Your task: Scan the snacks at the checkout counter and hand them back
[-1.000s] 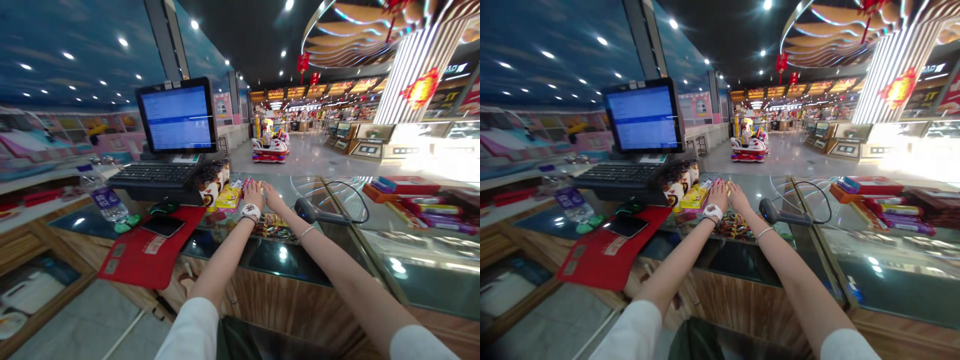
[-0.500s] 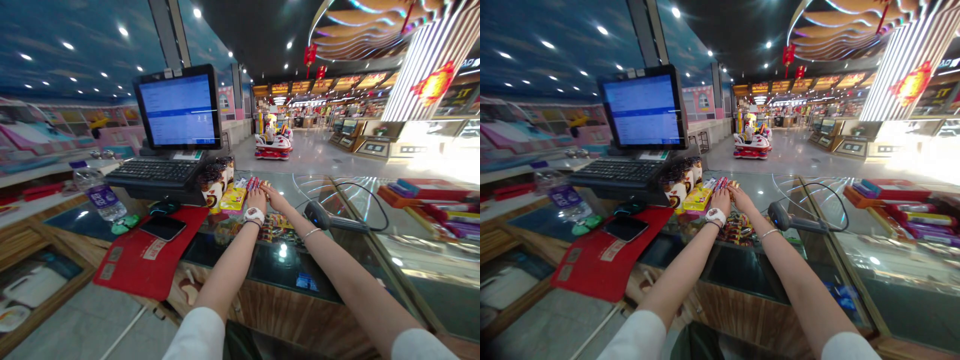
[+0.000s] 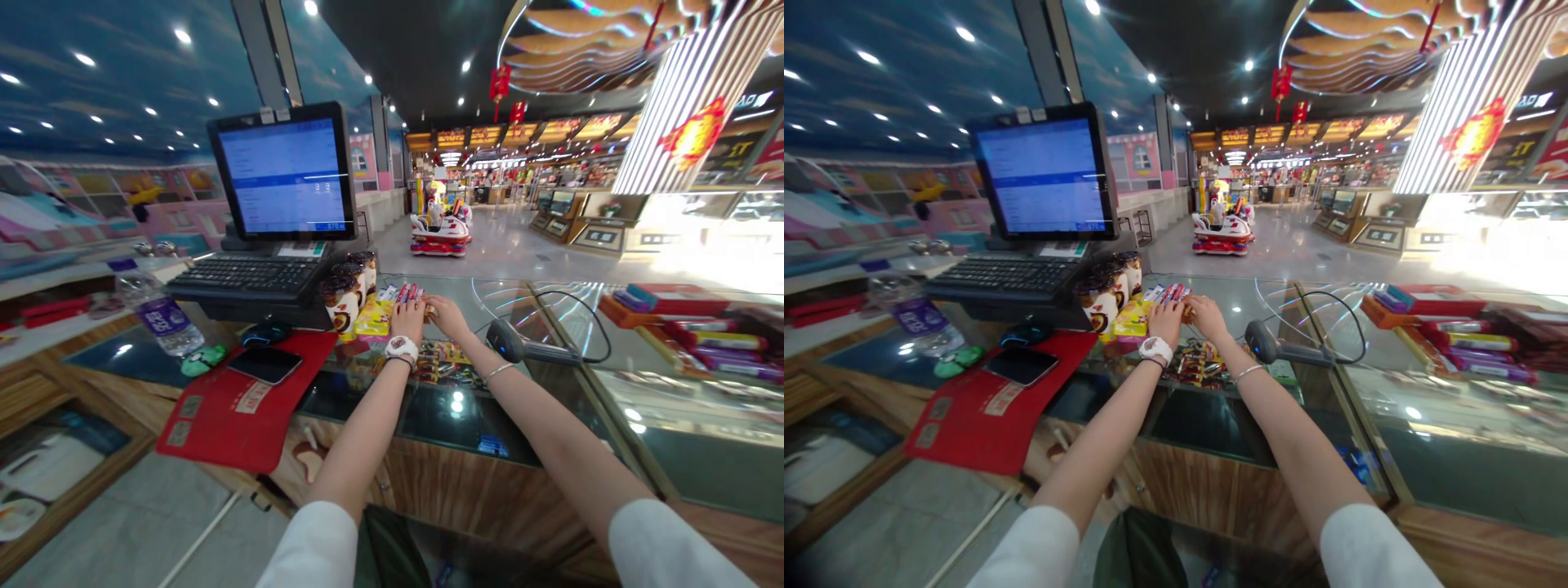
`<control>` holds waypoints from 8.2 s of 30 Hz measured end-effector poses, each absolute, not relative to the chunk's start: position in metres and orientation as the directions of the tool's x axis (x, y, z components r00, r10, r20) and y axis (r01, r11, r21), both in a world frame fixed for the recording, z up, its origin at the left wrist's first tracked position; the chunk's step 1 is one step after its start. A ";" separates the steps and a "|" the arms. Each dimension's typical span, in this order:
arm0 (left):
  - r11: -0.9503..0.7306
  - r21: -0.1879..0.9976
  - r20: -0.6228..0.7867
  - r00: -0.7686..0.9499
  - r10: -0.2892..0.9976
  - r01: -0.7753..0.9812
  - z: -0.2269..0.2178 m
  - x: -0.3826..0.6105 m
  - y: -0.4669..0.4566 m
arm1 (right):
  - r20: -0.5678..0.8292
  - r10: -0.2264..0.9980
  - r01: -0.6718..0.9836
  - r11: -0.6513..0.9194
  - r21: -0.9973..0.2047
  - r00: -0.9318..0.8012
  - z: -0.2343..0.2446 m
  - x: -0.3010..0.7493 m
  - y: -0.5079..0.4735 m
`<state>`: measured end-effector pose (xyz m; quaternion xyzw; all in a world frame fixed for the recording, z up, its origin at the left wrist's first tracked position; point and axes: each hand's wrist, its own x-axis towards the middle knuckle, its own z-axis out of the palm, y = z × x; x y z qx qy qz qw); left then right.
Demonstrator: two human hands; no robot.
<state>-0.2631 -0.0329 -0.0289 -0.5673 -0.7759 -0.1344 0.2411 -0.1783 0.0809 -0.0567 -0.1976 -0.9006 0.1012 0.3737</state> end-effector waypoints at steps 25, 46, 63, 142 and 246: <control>-0.157 -0.062 0.690 0.156 0.707 0.986 0.004 -0.161 -0.045 | 0.801 0.186 0.434 0.895 0.101 -0.569 -0.017 -0.004 0.054; -0.357 -0.189 0.724 0.376 0.579 0.915 0.001 -0.178 -0.018 | 0.785 0.326 0.459 0.886 -0.060 -0.527 -0.015 0.035 0.071; -0.393 -0.270 0.651 0.467 0.598 0.879 0.002 -0.158 0.003 | 0.790 0.346 0.497 0.866 -0.061 -0.506 -0.018 0.036 0.075; -0.177 -0.190 0.742 0.259 0.618 0.966 -0.019 -0.211 0.012 | 0.348 0.447 0.396 0.894 -0.212 -0.824 -0.047 0.066 0.074; -0.742 -0.258 0.373 0.772 0.515 0.619 -0.040 0.059 0.066 | 0.578 0.762 0.880 0.451 -0.150 -0.292 -0.064 0.251 0.017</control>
